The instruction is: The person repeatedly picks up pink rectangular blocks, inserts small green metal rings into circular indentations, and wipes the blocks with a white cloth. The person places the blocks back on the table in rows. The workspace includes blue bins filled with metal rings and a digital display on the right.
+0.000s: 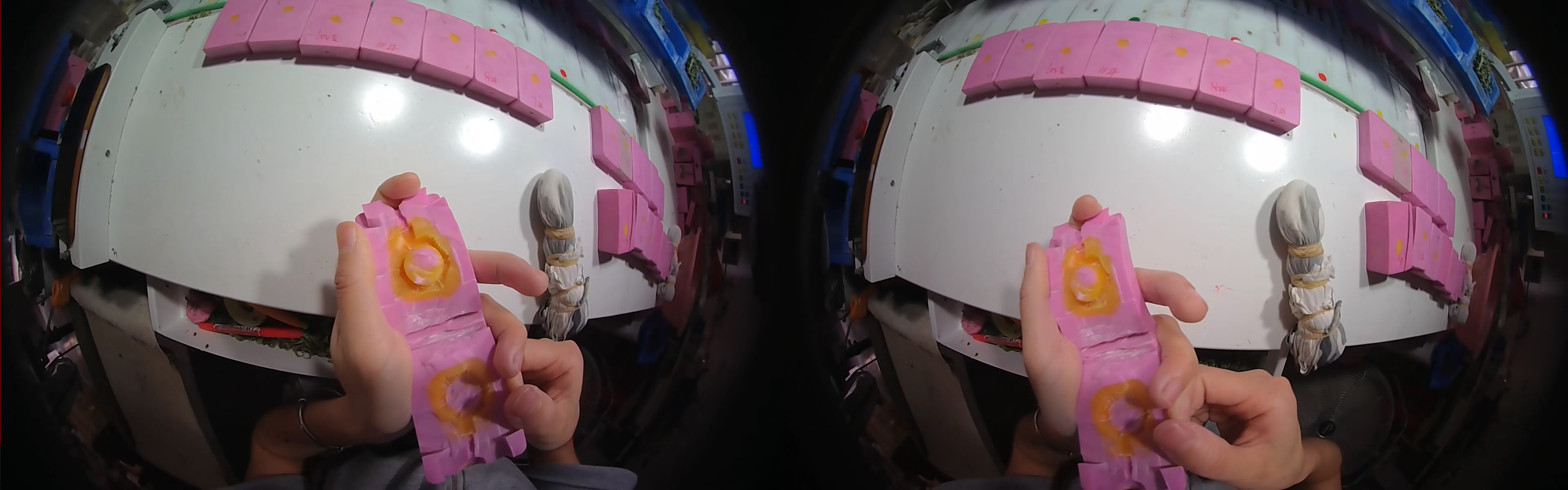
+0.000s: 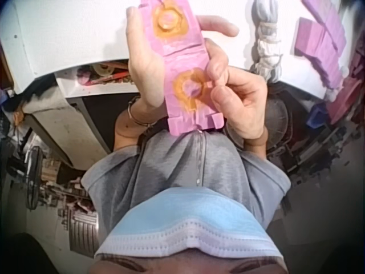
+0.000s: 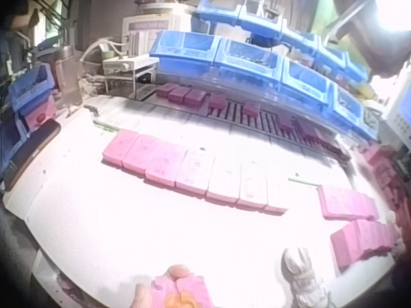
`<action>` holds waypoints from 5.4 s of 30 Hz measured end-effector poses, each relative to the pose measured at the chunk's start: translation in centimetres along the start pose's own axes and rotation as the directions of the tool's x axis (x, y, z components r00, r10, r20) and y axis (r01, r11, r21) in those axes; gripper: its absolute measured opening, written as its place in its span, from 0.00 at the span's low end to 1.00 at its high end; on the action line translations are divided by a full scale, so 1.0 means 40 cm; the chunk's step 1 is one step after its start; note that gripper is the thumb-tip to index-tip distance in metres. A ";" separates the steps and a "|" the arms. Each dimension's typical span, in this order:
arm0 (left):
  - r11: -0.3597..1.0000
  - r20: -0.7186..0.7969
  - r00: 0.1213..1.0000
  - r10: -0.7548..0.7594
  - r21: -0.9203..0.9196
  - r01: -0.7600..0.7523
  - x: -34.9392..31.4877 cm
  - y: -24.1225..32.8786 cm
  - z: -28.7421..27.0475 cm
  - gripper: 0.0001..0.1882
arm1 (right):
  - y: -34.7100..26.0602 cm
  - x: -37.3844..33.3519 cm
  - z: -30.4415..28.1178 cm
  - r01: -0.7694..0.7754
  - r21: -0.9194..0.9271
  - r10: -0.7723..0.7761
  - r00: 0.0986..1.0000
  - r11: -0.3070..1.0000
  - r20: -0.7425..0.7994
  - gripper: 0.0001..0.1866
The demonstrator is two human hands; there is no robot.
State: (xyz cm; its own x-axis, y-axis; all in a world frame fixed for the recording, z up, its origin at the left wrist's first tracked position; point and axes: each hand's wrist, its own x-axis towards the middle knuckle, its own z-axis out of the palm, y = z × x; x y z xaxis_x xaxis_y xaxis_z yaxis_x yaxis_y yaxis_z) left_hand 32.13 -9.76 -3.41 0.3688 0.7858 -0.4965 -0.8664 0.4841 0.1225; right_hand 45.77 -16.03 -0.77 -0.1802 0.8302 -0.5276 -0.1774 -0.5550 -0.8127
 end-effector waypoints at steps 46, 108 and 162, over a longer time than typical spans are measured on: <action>0.073 0.533 0.499 0.683 0.631 -0.772 0.105 -0.026 -0.071 0.34 | -0.002 0.053 -0.090 0.237 -0.971 -0.490 0.847 0.006 0.204 0.38; 0.676 0.096 0.974 -0.207 0.733 0.071 -0.003 -0.037 0.017 0.26 | -0.076 0.106 -0.125 0.470 -0.148 -0.473 0.881 0.870 0.017 0.09; 0.435 0.313 0.943 0.110 0.838 -0.329 0.017 -0.098 0.002 0.29 | -0.060 0.057 -0.082 0.469 -0.785 -0.716 0.697 0.406 0.046 0.18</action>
State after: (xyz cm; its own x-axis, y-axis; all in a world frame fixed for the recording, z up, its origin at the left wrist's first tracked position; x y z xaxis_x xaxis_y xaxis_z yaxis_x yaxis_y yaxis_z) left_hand 35.81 -11.09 -4.18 0.3576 0.9151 -0.1862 -0.2160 0.2750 0.9369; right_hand 48.95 -12.62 -0.84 -0.0430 0.9733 0.2256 0.6026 0.2053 -0.7711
